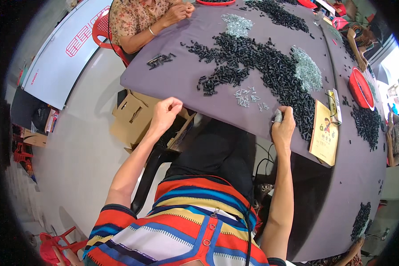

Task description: The person assembles small parts by hand, repeatedly picking up plastic components and metal pieces from the table and fitting them together.

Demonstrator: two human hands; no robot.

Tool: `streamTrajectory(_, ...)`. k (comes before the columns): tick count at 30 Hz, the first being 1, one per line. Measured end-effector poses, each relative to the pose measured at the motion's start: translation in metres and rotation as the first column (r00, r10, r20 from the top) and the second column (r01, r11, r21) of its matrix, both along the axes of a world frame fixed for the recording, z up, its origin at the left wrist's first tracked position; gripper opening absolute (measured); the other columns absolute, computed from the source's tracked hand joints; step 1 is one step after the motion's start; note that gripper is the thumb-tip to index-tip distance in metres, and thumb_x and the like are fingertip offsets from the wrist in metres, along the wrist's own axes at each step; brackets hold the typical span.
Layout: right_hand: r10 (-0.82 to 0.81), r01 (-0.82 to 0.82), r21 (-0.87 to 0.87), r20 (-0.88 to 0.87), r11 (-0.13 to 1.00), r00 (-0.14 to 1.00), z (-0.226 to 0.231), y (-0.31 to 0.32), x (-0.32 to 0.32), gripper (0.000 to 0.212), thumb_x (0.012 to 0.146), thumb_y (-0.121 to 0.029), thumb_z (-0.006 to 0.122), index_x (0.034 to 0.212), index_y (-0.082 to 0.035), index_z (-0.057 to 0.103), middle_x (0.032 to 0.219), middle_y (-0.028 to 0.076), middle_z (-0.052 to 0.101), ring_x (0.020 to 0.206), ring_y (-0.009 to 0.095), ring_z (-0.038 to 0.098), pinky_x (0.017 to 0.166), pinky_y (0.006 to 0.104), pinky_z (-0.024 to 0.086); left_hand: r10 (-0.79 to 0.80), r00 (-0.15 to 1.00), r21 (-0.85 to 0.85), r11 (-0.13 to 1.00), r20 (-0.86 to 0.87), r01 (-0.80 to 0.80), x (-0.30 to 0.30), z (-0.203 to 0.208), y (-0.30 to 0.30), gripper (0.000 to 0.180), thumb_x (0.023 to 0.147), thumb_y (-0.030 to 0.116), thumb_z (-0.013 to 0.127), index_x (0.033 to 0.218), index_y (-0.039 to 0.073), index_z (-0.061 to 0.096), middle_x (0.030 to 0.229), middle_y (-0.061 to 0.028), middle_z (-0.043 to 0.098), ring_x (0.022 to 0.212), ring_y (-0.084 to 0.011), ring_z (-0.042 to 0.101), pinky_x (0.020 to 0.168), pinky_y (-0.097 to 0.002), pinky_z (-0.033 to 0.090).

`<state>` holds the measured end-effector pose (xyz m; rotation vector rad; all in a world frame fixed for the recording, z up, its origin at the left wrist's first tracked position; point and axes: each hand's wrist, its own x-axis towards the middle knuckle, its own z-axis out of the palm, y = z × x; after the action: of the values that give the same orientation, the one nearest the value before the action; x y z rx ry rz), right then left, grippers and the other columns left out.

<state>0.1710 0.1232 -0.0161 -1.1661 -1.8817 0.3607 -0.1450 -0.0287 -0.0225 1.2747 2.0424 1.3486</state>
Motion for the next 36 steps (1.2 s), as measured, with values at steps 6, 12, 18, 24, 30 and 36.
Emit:
streamTrajectory(6,-0.038,0.026,-0.133,-0.092,0.991,0.995,0.0,-0.012,-0.001,0.021,0.075,0.009,0.049,0.094,-0.001,0.053,0.081,0.017,0.059,0.073,0.032,0.057,0.069,0.036,0.045,-0.033,0.991,0.106,0.993,-0.13,0.047,0.016,0.036,0.042,0.014,0.08,0.009,0.06,0.09,0.0,0.063,0.072,-0.007,0.063,0.067,-0.0139,0.059,0.063,-0.0279,0.047)
streamTrajectory(12,-0.037,0.028,-0.086,-0.111,0.996,0.993,-0.001,-0.013,0.0,0.019,0.075,0.008,0.052,0.092,-0.002,0.053,0.079,0.015,0.059,0.071,0.029,0.057,0.067,0.0352,0.045,-0.051,0.923,-0.044,0.998,-0.381,0.037,0.002,0.026,0.093,0.016,0.077,0.01,0.063,0.091,0.002,0.063,0.091,-0.0118,0.065,0.081,-0.0258,0.063,0.073,-0.0361,0.049)
streamTrajectory(18,-0.002,-0.015,-0.116,-0.147,0.993,0.989,-0.003,-0.011,-0.001,0.025,0.07,0.012,0.048,0.091,-0.001,0.053,0.079,0.014,0.059,0.071,0.027,0.057,0.068,0.0338,0.045,-0.023,0.943,-0.13,0.991,-0.331,-0.021,-0.004,0.014,0.105,0.014,0.077,0.016,0.064,0.088,0.006,0.064,0.091,-0.0131,0.062,0.086,-0.0314,0.06,0.076,-0.0414,0.047)
streamTrajectory(24,0.011,-0.025,-0.109,-0.125,0.994,0.992,-0.009,-0.007,0.0,0.026,0.069,0.011,0.048,0.091,-0.002,0.054,0.079,0.015,0.058,0.074,0.031,0.057,0.069,0.0374,0.045,-0.038,0.923,-0.175,0.984,-0.383,-0.032,-0.003,0.014,0.103,0.016,0.078,0.016,0.064,0.091,0.007,0.064,0.091,-0.0084,0.064,0.083,-0.023,0.063,0.075,-0.0353,0.048)
streamTrajectory(30,0.011,-0.018,-0.089,-0.072,0.996,0.997,-0.014,-0.006,0.003,0.029,0.067,0.011,0.048,0.092,-0.002,0.054,0.081,0.015,0.058,0.078,0.035,0.055,0.071,0.0407,0.043,-0.029,0.949,-0.18,0.983,-0.314,-0.03,-0.004,0.014,0.101,0.017,0.079,0.013,0.06,0.095,0.007,0.064,0.09,-0.0082,0.067,0.084,-0.0212,0.064,0.076,-0.0338,0.048)
streamTrajectory(36,0.022,-0.026,-0.066,-0.05,0.997,0.998,-0.014,-0.007,0.002,0.029,0.066,0.01,0.048,0.091,-0.003,0.054,0.084,0.015,0.059,0.08,0.036,0.054,0.072,0.0418,0.042,-0.041,0.967,-0.193,0.981,-0.252,-0.008,-0.004,0.022,0.108,0.023,0.078,0.016,0.063,0.1,0.006,0.065,0.091,-0.0097,0.067,0.084,-0.0222,0.064,0.077,-0.0339,0.049)
